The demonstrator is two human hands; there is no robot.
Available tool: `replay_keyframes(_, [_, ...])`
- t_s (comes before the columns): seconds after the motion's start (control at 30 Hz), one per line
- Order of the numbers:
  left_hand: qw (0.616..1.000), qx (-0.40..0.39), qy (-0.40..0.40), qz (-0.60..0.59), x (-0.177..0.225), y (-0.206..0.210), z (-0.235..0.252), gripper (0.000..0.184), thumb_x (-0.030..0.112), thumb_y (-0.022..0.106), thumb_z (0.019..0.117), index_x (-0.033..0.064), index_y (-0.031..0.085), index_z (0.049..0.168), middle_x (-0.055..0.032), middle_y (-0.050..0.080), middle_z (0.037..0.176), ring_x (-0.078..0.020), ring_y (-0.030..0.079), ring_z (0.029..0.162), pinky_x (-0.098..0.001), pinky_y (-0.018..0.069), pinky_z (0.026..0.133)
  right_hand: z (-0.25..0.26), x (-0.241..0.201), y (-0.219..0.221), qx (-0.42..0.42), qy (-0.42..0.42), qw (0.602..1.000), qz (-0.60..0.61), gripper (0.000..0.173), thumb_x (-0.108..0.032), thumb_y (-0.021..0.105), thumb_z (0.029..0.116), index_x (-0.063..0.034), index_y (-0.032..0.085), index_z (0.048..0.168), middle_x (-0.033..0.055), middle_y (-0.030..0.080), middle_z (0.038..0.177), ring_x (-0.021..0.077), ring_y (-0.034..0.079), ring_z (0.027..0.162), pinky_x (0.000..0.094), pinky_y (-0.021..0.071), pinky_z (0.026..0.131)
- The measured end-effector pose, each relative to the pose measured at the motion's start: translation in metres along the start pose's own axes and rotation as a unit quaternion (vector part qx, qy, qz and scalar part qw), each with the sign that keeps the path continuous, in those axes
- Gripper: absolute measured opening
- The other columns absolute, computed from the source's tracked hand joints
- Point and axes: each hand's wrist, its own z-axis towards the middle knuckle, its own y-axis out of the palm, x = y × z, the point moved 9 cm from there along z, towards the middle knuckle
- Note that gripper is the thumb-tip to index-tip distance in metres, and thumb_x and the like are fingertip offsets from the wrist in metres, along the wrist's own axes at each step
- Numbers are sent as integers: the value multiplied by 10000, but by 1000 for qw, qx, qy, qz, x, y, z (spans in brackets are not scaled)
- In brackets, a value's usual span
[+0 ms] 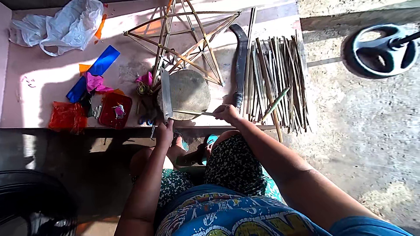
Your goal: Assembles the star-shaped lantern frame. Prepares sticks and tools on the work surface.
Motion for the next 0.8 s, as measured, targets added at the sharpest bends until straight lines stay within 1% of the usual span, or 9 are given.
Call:
replay_keyframes(0.07, [1000,-12,9,21,13,5,-9,495,399,497,1092,-69,568,1238,-209,640,881,-321,663,757,-503,566,776,5,-12,9,1,-7,1000,-17,207,-157,756,927,-10,717,1067,148,734,943,256,693,819,497,550,827])
replay_keyframes(0.13, [997,-33,25,72,25,13,-19,500,389,504,1090,-83,578,1237,-251,661,974,-363,681,881,-531,550,860,9,-20,20,-16,11,1000,-19,248,-158,748,936,-3,704,1124,158,738,1002,268,706,875,501,549,867])
replay_keyframes(0.2, [993,-44,35,102,28,23,-26,492,375,517,1087,-90,593,1230,-292,663,1057,-412,673,1001,-570,519,928,15,-13,32,-43,37,998,16,265,-98,737,936,13,683,1171,160,736,1031,233,713,872,431,568,849])
replay_keyframes(0.33, [989,-51,44,130,24,35,-29,470,361,501,1094,-70,580,1261,-288,671,1060,-417,679,1001,-578,519,918,17,1,40,-78,69,986,128,253,-28,724,928,35,663,1166,140,724,981,152,681,784,320,567,771])
replay_keyframes(0.4, [988,-55,43,136,23,35,-29,475,362,503,1093,-80,580,1250,-299,665,1073,-436,668,1030,-590,512,927,15,5,40,-94,79,975,187,220,-27,672,963,44,643,1169,136,712,971,141,674,773,300,568,754])
replay_keyframes(0.5, [986,-53,42,153,24,32,-28,483,366,498,1094,-88,591,1232,-304,664,1094,-439,662,1062,-594,505,942,6,1,31,-67,115,963,235,249,-113,503,1071,34,586,1255,143,690,1058,159,686,850,314,568,781])
replay_keyframes(0.57, [983,-53,43,169,24,32,-27,488,367,489,1097,-93,594,1222,-304,663,1097,-439,661,1072,-591,509,943,5,6,27,-49,142,957,250,287,-150,440,1099,11,555,1306,150,692,1116,175,695,885,325,565,787])
replay_keyframes(0.63, [980,-57,41,189,24,33,-26,494,366,483,1099,-95,591,1236,-302,665,1119,-430,660,1099,-582,507,966,4,8,30,-69,141,957,246,302,-162,478,1088,10,542,1328,151,689,1113,178,695,881,324,568,783])
replay_keyframes(0.8, [976,-55,41,208,26,32,-24,492,374,491,1095,-85,590,1238,-289,675,1109,-421,665,1101,-574,509,970,13,-1,41,-87,76,982,149,234,-45,688,964,48,634,1172,146,707,963,137,677,774,298,568,760])
